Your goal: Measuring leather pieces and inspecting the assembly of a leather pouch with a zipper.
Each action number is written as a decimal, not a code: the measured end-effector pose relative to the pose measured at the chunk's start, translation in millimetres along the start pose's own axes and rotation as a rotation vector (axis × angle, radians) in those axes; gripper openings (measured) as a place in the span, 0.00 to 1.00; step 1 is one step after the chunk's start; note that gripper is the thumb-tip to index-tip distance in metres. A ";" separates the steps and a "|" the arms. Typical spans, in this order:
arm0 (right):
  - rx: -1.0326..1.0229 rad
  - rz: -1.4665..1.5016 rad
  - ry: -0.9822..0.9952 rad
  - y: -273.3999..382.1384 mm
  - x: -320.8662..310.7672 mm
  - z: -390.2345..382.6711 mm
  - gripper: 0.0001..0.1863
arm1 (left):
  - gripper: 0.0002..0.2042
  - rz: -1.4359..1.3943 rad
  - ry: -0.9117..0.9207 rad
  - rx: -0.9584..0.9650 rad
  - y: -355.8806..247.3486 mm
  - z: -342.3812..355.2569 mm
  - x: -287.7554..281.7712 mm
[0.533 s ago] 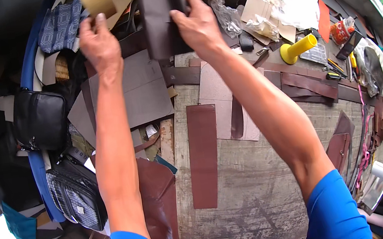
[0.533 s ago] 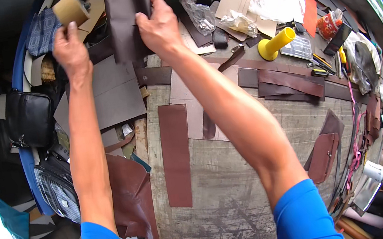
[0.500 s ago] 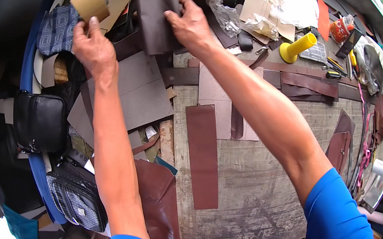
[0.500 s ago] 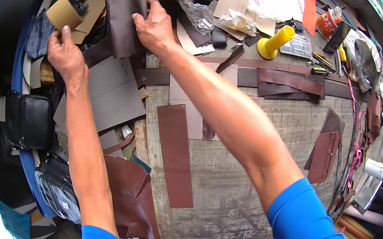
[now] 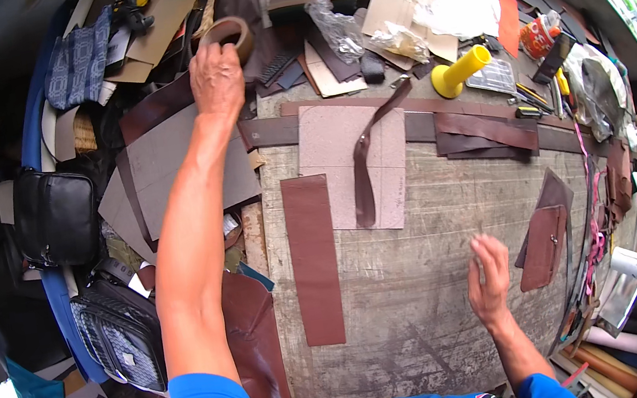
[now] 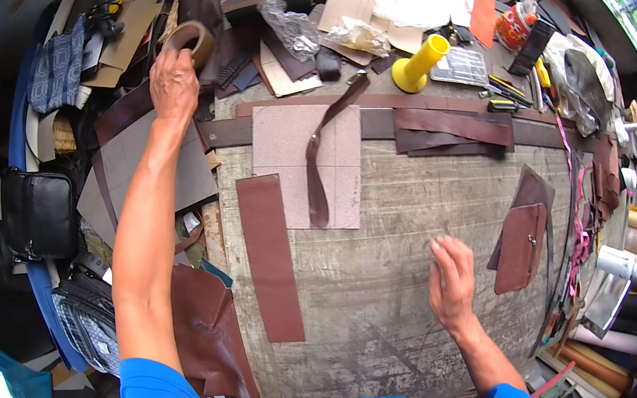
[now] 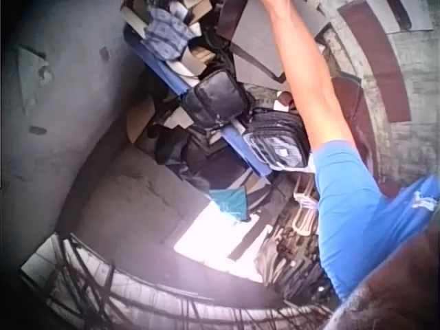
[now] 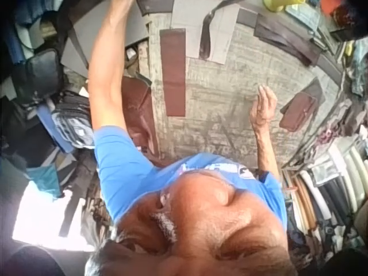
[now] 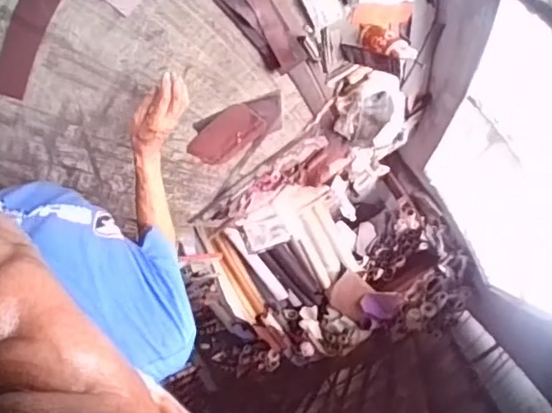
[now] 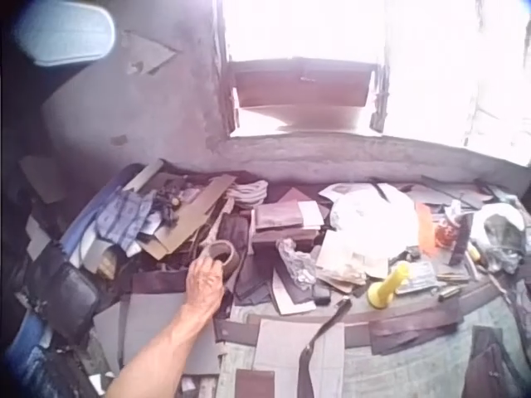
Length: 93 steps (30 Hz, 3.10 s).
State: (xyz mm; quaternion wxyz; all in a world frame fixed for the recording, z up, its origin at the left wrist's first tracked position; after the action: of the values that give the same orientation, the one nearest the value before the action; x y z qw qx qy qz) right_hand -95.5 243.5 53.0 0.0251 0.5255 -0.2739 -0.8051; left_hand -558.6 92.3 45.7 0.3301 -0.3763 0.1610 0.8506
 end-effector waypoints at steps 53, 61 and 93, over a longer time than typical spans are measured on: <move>0.091 -0.086 0.100 -162.0 -176.6 -385.9 0.30 | 0.35 -0.285 0.465 0.045 -391.7 -365.9 -269.7; 0.303 -0.415 -0.094 -176.2 -164.6 -393.8 0.31 | 0.33 -0.255 0.438 0.007 -392.5 -366.6 -266.1; 0.836 -0.065 -0.033 -284.8 -121.3 -150.2 0.36 | 0.23 -0.412 0.437 -0.324 -417.7 -414.1 -350.4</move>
State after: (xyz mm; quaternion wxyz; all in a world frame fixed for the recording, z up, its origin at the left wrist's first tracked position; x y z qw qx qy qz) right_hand 158.2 462.8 -23.8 -0.2200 0.4861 -0.5605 -0.6334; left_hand 122.5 26.7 21.3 0.3885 -0.6218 0.0113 0.6799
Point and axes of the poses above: each hand's wrist, its own z-axis towards the middle knuckle, its own x-axis out of the palm, y = z × x, the point moved 10 cm from there along z, towards the middle knuckle, and after that the axes turned 8 degrees about -y, right-handed, at the moved point
